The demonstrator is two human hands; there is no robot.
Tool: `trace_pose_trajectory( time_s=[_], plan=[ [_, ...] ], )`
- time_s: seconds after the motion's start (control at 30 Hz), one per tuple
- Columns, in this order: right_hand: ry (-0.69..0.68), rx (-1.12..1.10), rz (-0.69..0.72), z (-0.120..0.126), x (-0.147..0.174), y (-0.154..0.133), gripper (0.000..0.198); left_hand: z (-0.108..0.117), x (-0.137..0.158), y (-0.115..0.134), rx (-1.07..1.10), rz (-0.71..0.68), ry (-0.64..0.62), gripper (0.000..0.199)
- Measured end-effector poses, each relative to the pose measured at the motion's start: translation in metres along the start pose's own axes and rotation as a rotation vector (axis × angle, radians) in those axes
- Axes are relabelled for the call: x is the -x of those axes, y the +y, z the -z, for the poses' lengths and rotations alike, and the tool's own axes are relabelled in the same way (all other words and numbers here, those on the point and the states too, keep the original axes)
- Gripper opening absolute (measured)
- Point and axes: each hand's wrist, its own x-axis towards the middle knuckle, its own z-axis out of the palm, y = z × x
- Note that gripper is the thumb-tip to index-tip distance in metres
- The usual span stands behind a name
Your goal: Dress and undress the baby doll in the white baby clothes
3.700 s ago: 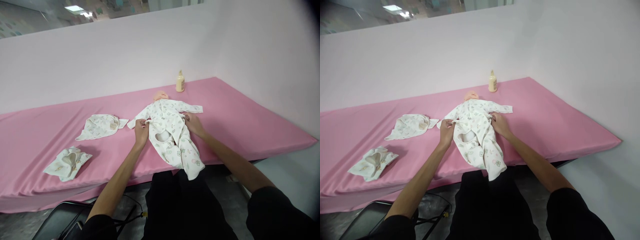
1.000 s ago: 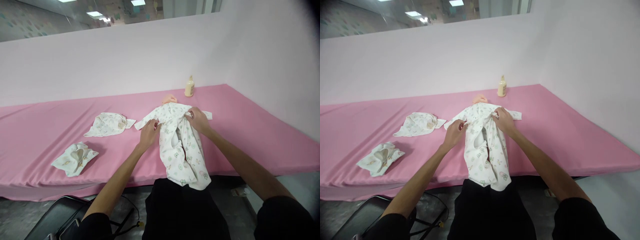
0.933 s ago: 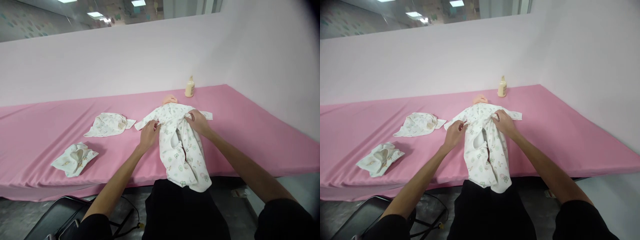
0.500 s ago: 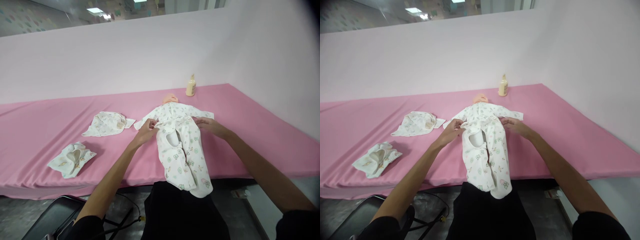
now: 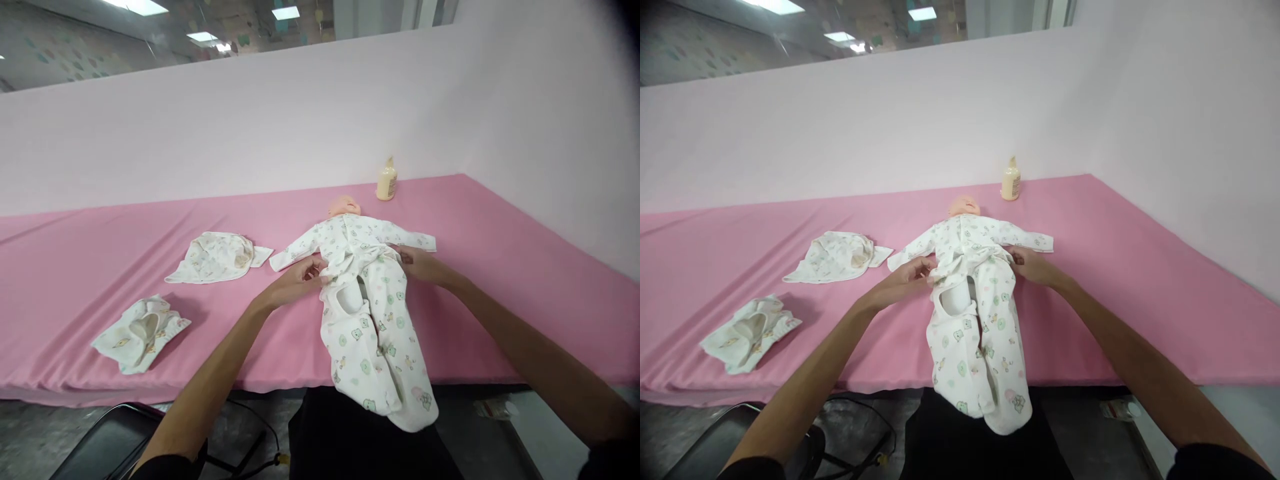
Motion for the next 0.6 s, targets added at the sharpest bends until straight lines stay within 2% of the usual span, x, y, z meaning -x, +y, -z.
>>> trace_pose_trajectory(
  time_s=[0.1, 0.2, 0.3, 0.4, 0.47, 0.6],
  plan=[
    [-0.086, -0.083, -0.046, 0.014, 0.004, -0.011, 0.035, 0.006, -0.009, -0.004, 0.12, 0.037, 0.06, 0.037],
    [0.017, -0.168, -0.071, 0.024, -0.004, -0.02, 0.039, 0.005, -0.028, -0.008, 0.071, 0.065, 0.129, 0.032],
    [0.046, -0.017, -0.098, 0.022, -0.022, -0.026, 0.048, 0.001, -0.047, -0.009, -0.106, 0.07, 0.131, 0.026],
    [-0.05, 0.193, -0.068, 0.014, -0.04, -0.027, 0.051, 0.0, -0.058, -0.006, -0.239, 0.017, 0.063, 0.026],
    [-0.095, 0.232, 0.001, 0.011, -0.047, -0.027, 0.053, 0.002, -0.06, -0.003, -0.259, -0.007, 0.048, 0.028],
    [-0.083, 0.183, 0.071, 0.013, -0.049, -0.028, 0.055, 0.013, -0.069, 0.001, -0.198, 0.006, 0.189, 0.032]
  ],
)
